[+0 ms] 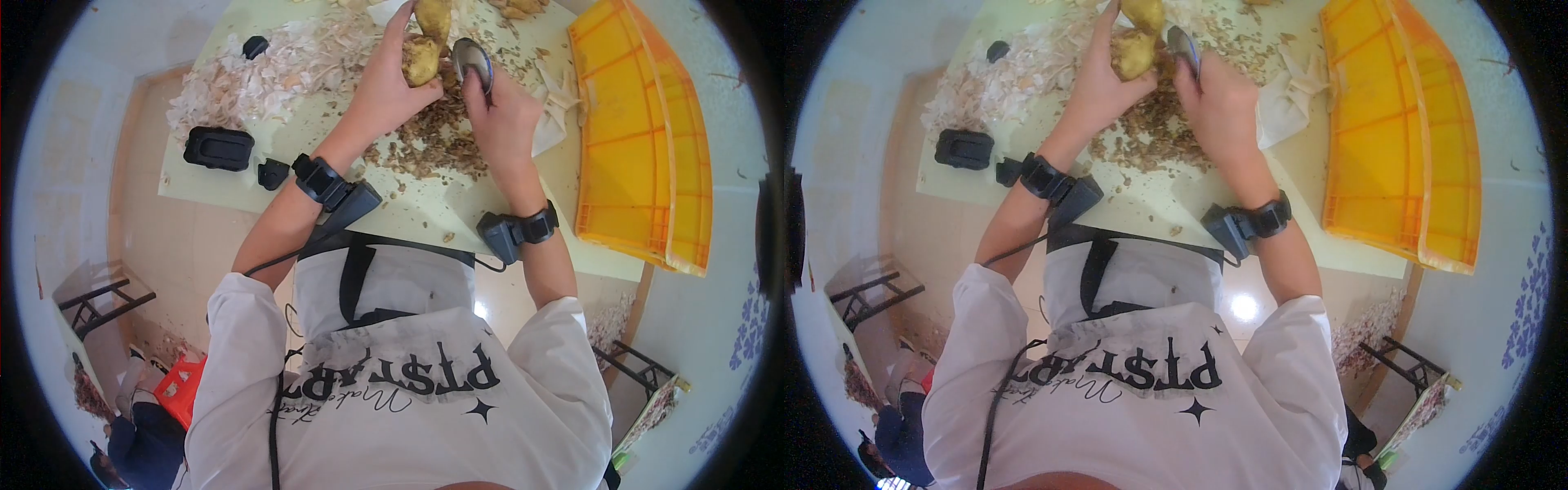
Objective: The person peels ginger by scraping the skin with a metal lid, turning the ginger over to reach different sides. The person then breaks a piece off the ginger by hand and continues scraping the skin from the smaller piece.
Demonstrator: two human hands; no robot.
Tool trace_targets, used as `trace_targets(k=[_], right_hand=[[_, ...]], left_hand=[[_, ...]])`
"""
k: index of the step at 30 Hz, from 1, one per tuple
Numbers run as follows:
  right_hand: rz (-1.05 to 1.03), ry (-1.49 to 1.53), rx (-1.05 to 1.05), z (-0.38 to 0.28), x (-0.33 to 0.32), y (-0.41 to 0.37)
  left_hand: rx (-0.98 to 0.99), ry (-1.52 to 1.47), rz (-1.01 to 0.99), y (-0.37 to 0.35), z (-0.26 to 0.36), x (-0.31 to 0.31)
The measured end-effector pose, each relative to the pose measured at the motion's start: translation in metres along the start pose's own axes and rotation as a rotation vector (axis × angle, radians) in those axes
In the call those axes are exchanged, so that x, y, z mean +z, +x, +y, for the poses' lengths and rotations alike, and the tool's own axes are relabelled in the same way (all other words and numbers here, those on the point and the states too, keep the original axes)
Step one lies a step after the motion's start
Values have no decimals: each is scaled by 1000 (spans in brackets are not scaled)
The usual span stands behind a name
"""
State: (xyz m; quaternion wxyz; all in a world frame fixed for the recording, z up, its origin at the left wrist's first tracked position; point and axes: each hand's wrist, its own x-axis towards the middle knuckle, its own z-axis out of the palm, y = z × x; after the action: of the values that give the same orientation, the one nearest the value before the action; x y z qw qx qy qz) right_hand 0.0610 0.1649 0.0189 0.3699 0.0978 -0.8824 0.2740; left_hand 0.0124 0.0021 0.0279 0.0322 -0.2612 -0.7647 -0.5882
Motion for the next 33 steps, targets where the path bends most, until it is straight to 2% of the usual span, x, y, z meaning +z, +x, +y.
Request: trace_targets(k=[2, 6, 8, 9, 11, 12, 14, 15, 16, 17, 18, 19, 20, 24, 28, 33], right_hand=[[16, 22, -8, -2, 4, -1], [-30, 22, 29, -9, 6, -4], [-22, 52, 95, -8, 7, -4], [-21, 52, 95, -9, 5, -3], [-94, 472, 597, -9, -2, 0], [-95, 473, 596, -3, -2, 1], [79, 1046, 759, 14, -3, 3], [88, 1044, 763, 16, -5, 4], [88, 1045, 761, 15, -5, 5], [47, 883, 671, 13, -5, 4], [8, 722, 580, 11, -5, 4], [10, 721, 579, 9, -5, 3], [-6, 662, 483, 7, -5, 2], [-68, 524, 267, 10, -4, 0], [-88, 471, 221, 14, -3, -1], [-70, 201, 62, 16, -3, -2]], left_hand=[[-52, -34, -28, 0, 1, 0], [-18, 15, 22, -1, -8, 8], [129, 98, 48, 0, -12, 8], [129, 99, 47, -1, -12, 8], [246, 137, 82, -1, -13, 9], [245, 138, 84, 0, -17, 9], [-5, -330, 33, 4, -28, 9], [-3, -329, 35, 4, -26, 6], [-132, -574, 1, 5, -22, 2], [-263, -819, -36, 6, -19, 0], [-262, -820, -37, 6, -23, 2], [-229, -923, -3, 5, -29, 5], [-197, -1025, 32, 5, -33, 6], [-256, -1057, -24, 4, -28, 3], [-303, -1037, -58, 4, -32, 3], [-298, -1047, -65, 3, -28, 3]])
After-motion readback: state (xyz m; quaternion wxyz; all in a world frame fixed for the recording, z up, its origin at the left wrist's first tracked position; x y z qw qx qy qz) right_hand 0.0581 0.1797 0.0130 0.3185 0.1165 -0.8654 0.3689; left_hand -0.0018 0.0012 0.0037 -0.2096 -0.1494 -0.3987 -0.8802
